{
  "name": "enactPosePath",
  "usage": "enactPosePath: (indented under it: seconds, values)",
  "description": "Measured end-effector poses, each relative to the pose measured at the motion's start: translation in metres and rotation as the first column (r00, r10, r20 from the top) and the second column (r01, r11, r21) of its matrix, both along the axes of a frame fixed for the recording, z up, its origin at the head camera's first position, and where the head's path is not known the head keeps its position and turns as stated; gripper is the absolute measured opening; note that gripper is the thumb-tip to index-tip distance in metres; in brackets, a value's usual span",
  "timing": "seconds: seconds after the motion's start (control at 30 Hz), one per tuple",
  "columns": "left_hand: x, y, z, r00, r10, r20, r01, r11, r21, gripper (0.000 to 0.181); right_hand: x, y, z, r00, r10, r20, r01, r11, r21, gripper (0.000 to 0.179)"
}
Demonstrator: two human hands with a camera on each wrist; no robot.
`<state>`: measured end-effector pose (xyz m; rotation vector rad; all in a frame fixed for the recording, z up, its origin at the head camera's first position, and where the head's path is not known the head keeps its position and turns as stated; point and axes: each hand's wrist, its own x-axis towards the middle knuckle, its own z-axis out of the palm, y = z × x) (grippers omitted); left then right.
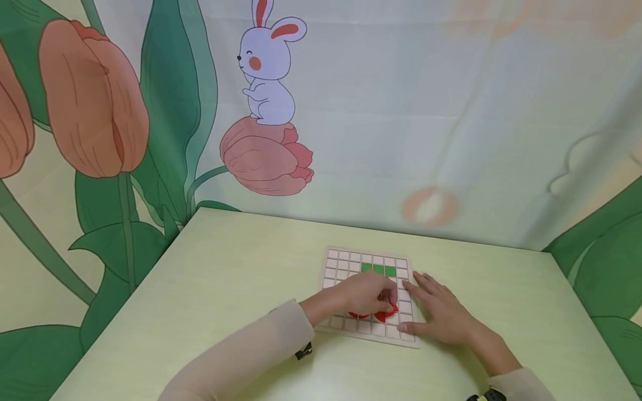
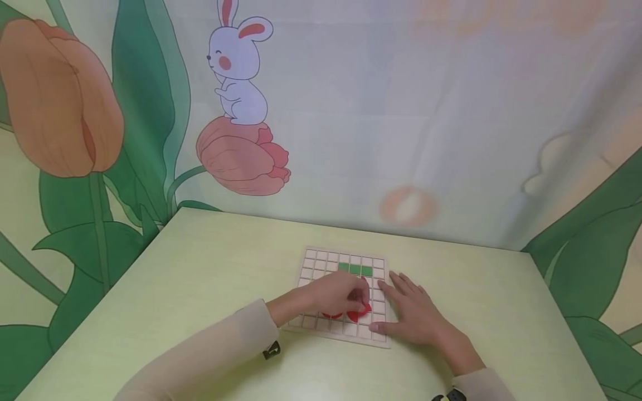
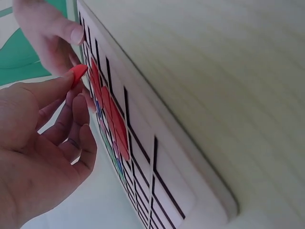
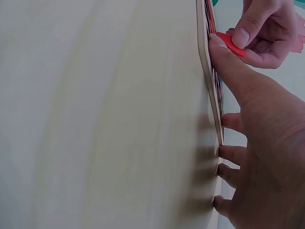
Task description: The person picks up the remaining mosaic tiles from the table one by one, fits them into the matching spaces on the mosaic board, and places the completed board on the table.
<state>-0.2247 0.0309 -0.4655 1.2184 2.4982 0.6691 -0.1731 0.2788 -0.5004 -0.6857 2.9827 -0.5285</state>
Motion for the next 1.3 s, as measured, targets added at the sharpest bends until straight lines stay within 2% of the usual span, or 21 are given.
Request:
enactPosePath:
  seconds: [0.2,0.37,0.63,0.9,1.3]
  values:
    - [0.001,0.006,-0.006,1.0,0.009,0.013,-0.009,0.999,-0.035,0.009,0.001,0.0,0.001,1.0,0.004,-0.003,-0.004,1.0,-0.003,0.103]
    - [0.0,0.009,-0.008,1.0,-0.007,0.005,0.008,0.999,-0.038,0.011,0.001,0.001,0.001,1.0,0.002,-0.007,-0.002,1.0,-0.003,0.103]
    - [0.0,0.012,-0.008,0.999,0.003,0.053,0.0,0.999,-0.048,0.01,0.0,0.002,0.001,1.0,0.005,-0.007,-0.005,1.0,-0.004,0.103]
    - [-0.002,0.013,-0.006,1.0,-0.004,0.028,0.007,0.996,-0.085,0.011,-0.002,0.003,0.0,1.0,0.013,-0.01,-0.013,1.0,-0.009,0.103]
    - [-0.004,0.014,-0.01,1.0,0.006,0.006,-0.005,0.997,-0.071,0.009,-0.002,0.003,0.002,1.0,0.009,0.0,-0.009,1.0,-0.008,0.103]
